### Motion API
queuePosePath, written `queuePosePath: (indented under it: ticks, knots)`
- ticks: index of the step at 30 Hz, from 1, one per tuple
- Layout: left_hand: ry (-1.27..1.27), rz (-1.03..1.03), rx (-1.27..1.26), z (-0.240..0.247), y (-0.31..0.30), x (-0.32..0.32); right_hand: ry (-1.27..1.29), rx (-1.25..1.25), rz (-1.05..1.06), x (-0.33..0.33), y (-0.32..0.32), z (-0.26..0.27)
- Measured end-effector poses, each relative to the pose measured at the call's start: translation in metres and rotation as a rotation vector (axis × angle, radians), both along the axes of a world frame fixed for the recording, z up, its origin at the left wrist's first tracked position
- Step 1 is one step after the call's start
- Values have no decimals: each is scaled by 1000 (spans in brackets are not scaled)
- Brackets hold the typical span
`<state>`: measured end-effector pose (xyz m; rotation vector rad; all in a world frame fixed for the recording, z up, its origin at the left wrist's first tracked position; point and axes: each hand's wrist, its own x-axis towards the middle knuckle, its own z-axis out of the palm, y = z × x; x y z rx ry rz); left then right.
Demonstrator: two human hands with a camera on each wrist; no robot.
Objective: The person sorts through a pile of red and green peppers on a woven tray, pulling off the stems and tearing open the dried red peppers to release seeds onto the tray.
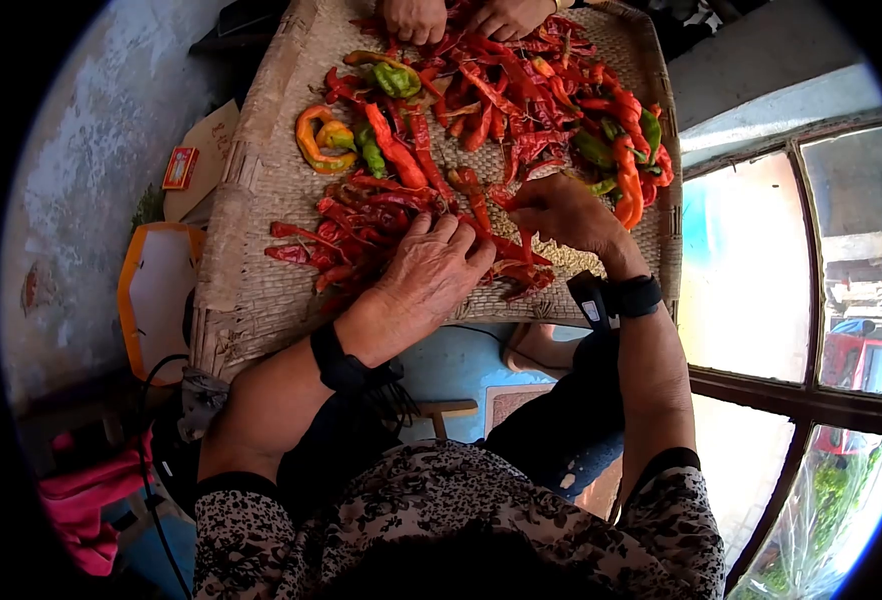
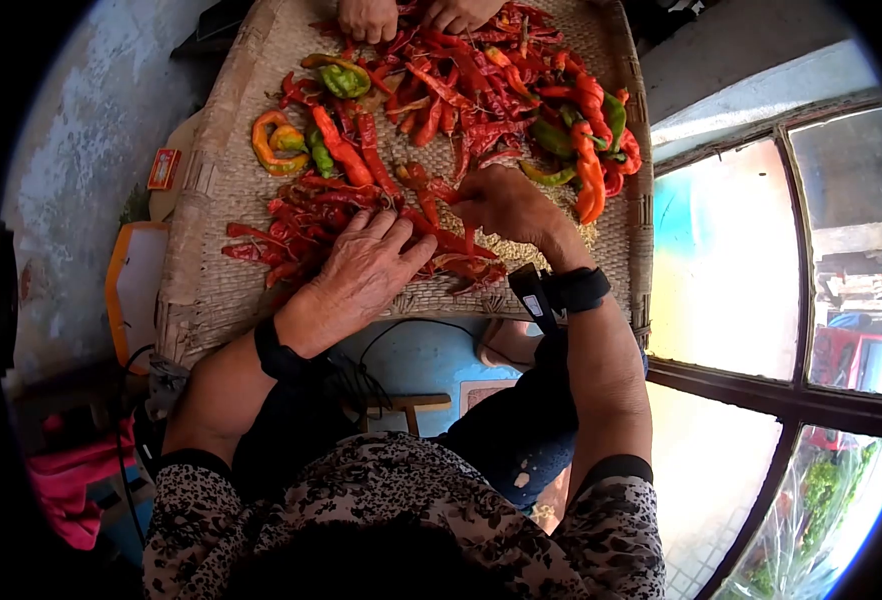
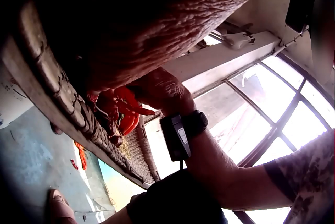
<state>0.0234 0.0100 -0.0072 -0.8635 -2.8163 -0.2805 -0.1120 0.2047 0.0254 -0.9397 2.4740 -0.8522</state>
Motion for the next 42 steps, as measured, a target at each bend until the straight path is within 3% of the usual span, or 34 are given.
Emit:
queuePosePath:
  ticks: [2, 3, 4, 6, 8, 10, 13, 16, 24, 28, 30, 32, 34, 35, 36, 38, 40, 41, 42]
  knots:
    - [6, 4, -4, -1, 0, 0, 5, 13, 1, -6, 6, 0]
    - [10, 9, -6, -1, 1, 1, -187, -75, -298, -2, -1, 25]
    - [9, 7, -5, -1, 2, 1, -269, -578, -347, -15, 5, 14]
    - [6, 10, -25, -1, 1, 0, -202, -1081, -474, -24, 0, 16]
    - [-1, 17, -16, -3, 2, 0, 29, -595, -446, -15, -6, 13]
    - [-10, 20, -7, -3, 3, -1, 242, -197, -101, -8, -18, -9]
    - [-33, 17, 2, 0, 2, -1, 447, -100, 18, 6, -32, -42]
    - [-14, 22, 20, -2, 1, -1, 416, 73, -69, 11, -38, -46]
    - [-10, 22, -16, -2, 0, 0, 101, -60, -95, 8, -28, -11]
    - [9, 13, -26, -3, 1, 0, -166, -58, 36, 8, -10, 5]
    - [-18, 12, -25, 0, 1, 0, -281, 84, 45, 11, -3, 15]
    - [-16, 9, -22, 0, 1, 0, -310, 56, 21, 5, 5, 16]
    - [-14, 8, -24, 0, 1, 0, -152, 110, 32, -5, 8, 18]
    - [-5, 10, -15, -2, 1, 0, -146, -44, -166, -7, 10, 20]
    - [4, 11, -6, -2, 1, 0, -254, -420, -263, -10, 10, 24]
    - [1, 10, -15, -2, 1, 0, -188, -908, -480, -18, 4, 21]
    - [0, 13, -29, -2, 1, 0, 32, -527, -378, -14, 1, 19]
    - [10, 13, -31, -3, 1, 0, -20, -359, -256, -15, 1, 4]
    - [19, 11, -33, -3, 2, 0, 120, -158, -132, -8, -7, -7]
